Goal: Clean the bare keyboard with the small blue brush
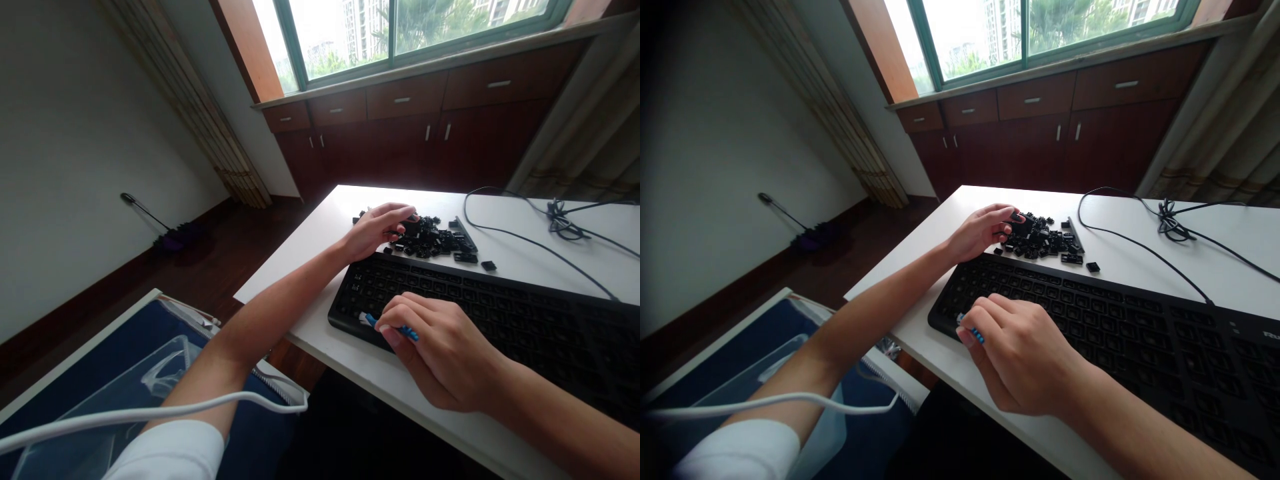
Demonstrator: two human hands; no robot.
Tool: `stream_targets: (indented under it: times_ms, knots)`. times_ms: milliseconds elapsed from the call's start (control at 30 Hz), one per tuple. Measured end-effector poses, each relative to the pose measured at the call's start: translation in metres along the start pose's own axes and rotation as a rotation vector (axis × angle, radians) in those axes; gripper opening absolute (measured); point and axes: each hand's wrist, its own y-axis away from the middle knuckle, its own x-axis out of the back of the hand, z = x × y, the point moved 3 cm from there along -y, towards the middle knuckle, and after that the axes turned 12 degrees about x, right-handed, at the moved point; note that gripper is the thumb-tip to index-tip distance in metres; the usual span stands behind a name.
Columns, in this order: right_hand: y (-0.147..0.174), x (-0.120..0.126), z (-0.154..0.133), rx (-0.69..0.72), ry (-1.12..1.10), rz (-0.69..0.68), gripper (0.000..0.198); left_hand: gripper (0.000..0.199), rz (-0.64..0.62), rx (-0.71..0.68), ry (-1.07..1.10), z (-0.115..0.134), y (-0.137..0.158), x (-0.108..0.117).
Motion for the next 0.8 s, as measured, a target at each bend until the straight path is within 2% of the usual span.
stream_targets:
  times_ms: [200, 600, 800]
  knots:
    - [0.0005, 0.0008, 0.0003, -0.006, 0.006, 0.034, 0.006, 0.038, 0.000, -0.002, 0.002, 0.0003, 0.0003, -0.0008]
    - [-0.0003, 0.0011, 0.0006, 0.039, -0.046, 0.003, 0.014, 0.039, 0.008, -0.001, 0.001, 0.0005, 0.0002, -0.0010]
    - [-0.0017, 0.0000, 0.0007, 0.084, -0.020, -0.016, 0.028, 0.040, 0.006, 0.000, 0.000, 0.0007, 0.0002, -0.0007]
